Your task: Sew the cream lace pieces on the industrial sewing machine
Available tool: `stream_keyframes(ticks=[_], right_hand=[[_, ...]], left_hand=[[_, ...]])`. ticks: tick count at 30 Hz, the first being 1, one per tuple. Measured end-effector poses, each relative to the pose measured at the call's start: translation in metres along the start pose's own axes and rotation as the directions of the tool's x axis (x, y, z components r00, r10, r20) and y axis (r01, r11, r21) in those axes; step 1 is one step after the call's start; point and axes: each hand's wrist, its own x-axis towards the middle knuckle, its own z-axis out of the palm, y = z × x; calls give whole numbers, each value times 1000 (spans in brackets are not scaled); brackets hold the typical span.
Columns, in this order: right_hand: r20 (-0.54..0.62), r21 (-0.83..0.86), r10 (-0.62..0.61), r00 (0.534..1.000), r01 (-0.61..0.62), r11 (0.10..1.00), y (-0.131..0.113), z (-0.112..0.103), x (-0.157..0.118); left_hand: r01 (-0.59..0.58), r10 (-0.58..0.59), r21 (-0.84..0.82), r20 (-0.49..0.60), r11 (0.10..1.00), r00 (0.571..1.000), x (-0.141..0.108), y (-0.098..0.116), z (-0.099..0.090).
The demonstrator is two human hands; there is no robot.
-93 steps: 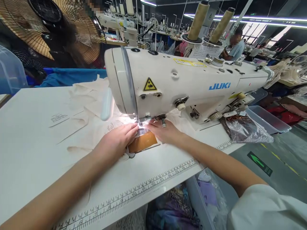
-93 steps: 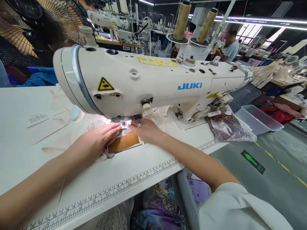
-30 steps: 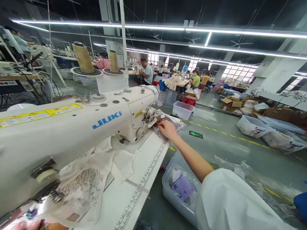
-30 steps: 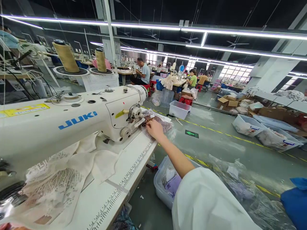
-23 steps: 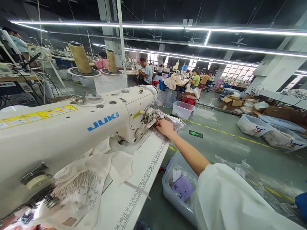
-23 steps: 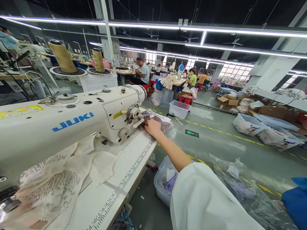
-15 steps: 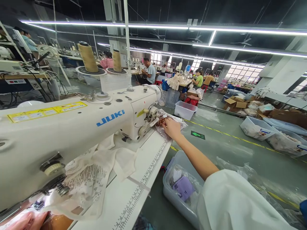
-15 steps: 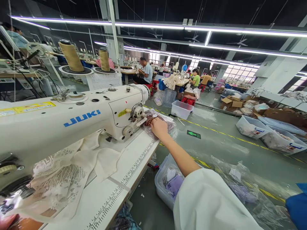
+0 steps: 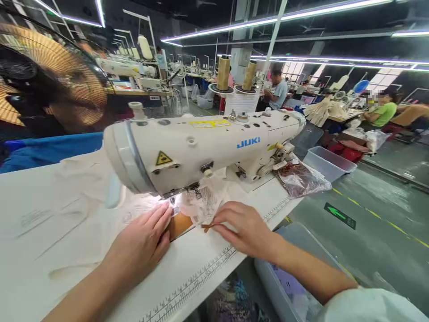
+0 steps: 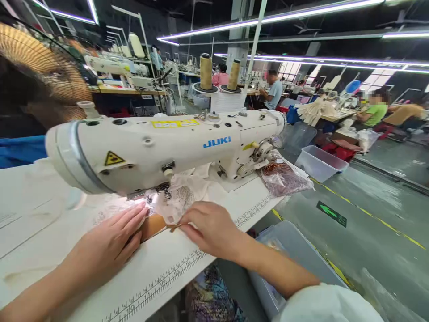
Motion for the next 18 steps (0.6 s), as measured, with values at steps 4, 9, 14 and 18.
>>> stream_keyframes(ticks=[4,9,14,18], right_hand=[[188,-146,-116,975,145,979,-12,74,51],[309,-491,48,950,116,864,12,105,76],[343,-623,-5,939,231,748,26,108,74],[409,-602,-64,910,322,730,33,109,74]], left_hand=[[2,-2,20,-26,1000,1000,6,0,-11],[34,-34,18,-14,999,999,6,4,-14],[42,-42,-10,-22,999,999,7,2,-13],[65,-68,-95,-26,993,997,8,1,-15]])
